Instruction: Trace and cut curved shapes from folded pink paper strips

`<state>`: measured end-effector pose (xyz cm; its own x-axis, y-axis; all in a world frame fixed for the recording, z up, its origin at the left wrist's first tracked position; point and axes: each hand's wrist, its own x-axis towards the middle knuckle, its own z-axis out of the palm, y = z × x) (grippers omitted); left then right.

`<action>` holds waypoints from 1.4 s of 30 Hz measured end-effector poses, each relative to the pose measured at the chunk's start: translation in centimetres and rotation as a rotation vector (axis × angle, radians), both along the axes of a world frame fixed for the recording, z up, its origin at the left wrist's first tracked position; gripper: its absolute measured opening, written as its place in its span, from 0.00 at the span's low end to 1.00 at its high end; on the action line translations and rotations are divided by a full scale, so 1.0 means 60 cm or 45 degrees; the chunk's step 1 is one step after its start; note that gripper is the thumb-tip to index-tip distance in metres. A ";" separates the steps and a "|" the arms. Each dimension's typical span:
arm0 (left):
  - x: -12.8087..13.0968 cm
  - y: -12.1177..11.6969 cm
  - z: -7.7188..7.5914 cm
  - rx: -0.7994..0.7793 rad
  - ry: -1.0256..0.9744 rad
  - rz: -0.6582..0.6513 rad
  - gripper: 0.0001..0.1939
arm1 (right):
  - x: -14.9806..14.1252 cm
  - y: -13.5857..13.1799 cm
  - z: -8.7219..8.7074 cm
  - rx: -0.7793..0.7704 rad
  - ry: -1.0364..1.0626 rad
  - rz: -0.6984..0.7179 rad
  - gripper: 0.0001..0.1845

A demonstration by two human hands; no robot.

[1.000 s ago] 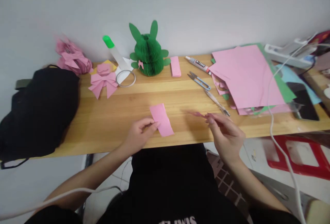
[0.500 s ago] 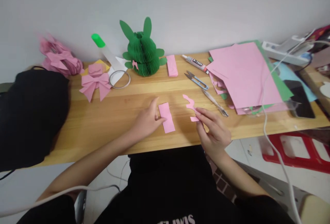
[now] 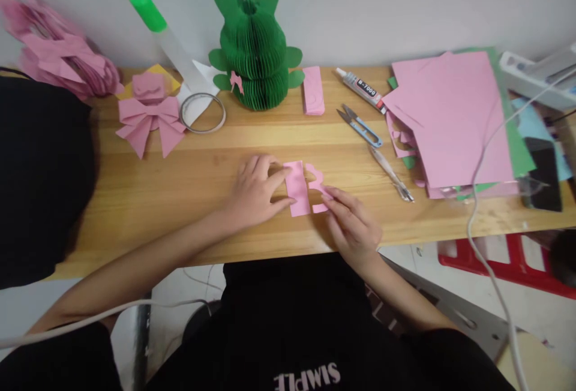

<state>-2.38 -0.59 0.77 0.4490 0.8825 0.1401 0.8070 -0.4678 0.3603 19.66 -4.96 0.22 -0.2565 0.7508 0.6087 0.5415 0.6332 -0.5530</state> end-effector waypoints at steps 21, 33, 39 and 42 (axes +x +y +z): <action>-0.006 0.002 -0.012 0.011 -0.162 0.105 0.20 | -0.021 0.009 -0.008 -0.141 -0.330 0.241 0.24; -0.003 0.004 -0.011 -0.049 -0.208 0.168 0.19 | -0.025 0.012 0.001 -0.196 -0.311 0.238 0.24; -0.003 0.005 -0.011 -0.045 -0.196 0.168 0.19 | -0.023 0.014 -0.001 -0.233 -0.304 0.245 0.25; -0.002 0.005 -0.009 -0.072 -0.207 0.168 0.19 | -0.020 0.018 -0.001 -0.296 -0.237 0.212 0.26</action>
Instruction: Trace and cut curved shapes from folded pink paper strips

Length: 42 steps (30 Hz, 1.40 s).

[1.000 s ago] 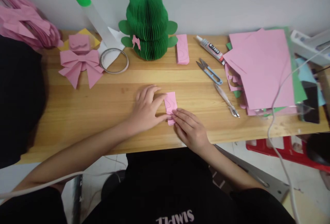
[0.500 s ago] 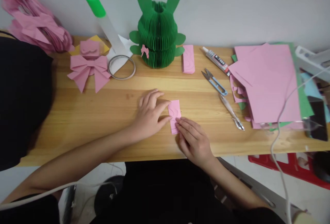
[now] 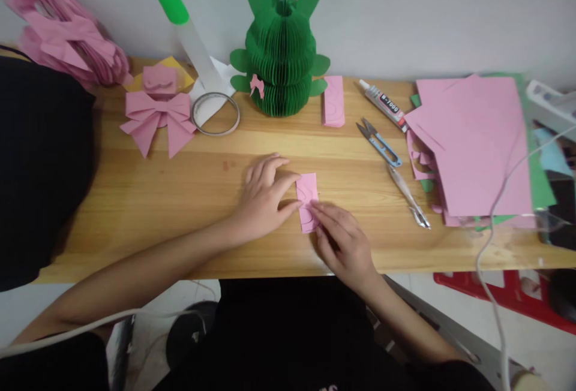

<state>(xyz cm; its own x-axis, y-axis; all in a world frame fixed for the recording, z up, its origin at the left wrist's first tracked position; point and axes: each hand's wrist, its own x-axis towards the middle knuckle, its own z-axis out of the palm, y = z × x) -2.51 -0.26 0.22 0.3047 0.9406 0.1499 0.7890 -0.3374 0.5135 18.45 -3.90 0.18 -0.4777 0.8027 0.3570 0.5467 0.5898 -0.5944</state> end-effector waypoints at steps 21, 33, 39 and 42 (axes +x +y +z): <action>0.001 0.000 -0.005 0.035 -0.016 0.018 0.18 | -0.001 0.005 -0.006 0.019 -0.017 -0.106 0.28; 0.007 -0.013 0.005 0.343 0.160 -0.110 0.09 | -0.005 0.004 -0.009 0.080 -0.050 -0.082 0.27; 0.007 -0.011 0.005 0.294 0.214 -0.096 0.10 | -0.005 0.005 -0.006 0.070 -0.048 -0.086 0.25; 0.007 -0.011 0.005 0.302 0.238 -0.081 0.10 | -0.005 0.005 -0.005 0.063 -0.051 -0.088 0.24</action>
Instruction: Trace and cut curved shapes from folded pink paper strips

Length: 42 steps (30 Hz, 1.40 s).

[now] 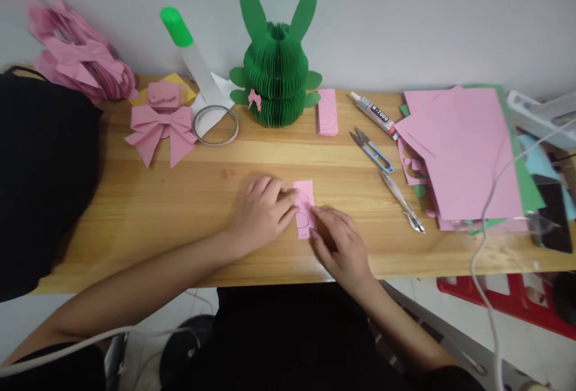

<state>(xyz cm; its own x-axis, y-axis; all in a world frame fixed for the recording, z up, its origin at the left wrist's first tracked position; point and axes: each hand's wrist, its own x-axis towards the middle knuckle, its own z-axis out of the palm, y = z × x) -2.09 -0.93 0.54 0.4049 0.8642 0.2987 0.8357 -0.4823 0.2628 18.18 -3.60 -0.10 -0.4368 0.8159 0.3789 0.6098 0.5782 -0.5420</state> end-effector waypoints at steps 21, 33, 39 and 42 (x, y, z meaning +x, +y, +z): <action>-0.002 0.001 -0.007 0.013 -0.055 0.019 0.11 | 0.001 -0.002 -0.003 -0.027 0.000 -0.005 0.25; -0.004 0.003 -0.007 -0.031 -0.084 0.037 0.10 | 0.000 0.000 -0.001 -0.034 0.009 -0.005 0.26; -0.005 0.003 -0.009 -0.022 -0.099 0.044 0.09 | 0.001 -0.001 -0.001 -0.032 0.007 0.001 0.25; -0.004 0.004 -0.009 -0.023 -0.102 0.052 0.10 | 0.001 -0.001 -0.001 -0.026 0.001 -0.002 0.25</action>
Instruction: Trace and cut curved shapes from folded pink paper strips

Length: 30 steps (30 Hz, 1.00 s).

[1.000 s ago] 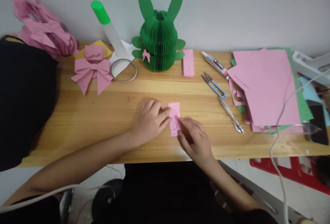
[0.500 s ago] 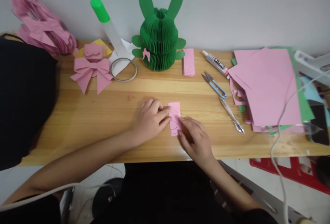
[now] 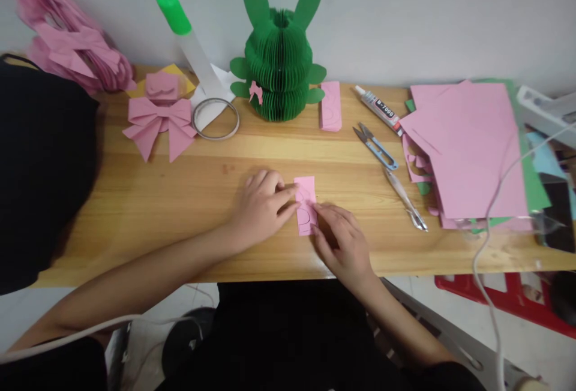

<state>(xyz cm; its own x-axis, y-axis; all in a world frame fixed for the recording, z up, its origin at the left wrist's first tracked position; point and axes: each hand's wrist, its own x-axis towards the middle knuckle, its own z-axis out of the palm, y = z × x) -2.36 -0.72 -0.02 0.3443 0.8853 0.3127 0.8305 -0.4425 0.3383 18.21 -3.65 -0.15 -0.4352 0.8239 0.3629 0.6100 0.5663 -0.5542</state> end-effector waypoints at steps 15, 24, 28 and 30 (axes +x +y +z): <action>-0.002 0.004 -0.001 -0.055 -0.039 -0.021 0.11 | -0.001 0.001 0.004 0.000 -0.024 -0.012 0.26; -0.002 0.005 -0.004 -0.037 -0.078 -0.011 0.11 | 0.000 -0.001 0.001 -0.011 -0.024 -0.021 0.24; -0.003 0.006 -0.005 -0.060 -0.099 0.000 0.11 | 0.000 -0.001 0.000 0.049 -0.014 0.012 0.20; -0.004 0.007 -0.005 -0.069 -0.103 -0.003 0.10 | 0.001 -0.003 -0.001 0.076 -0.044 0.041 0.18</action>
<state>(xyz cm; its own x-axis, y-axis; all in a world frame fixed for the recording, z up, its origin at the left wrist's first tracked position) -2.60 -0.30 -0.31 0.3222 0.9008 0.2911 0.7984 -0.4238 0.4278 18.30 -3.86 -0.21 -0.4745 0.7866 0.3952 0.6093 0.6175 -0.4976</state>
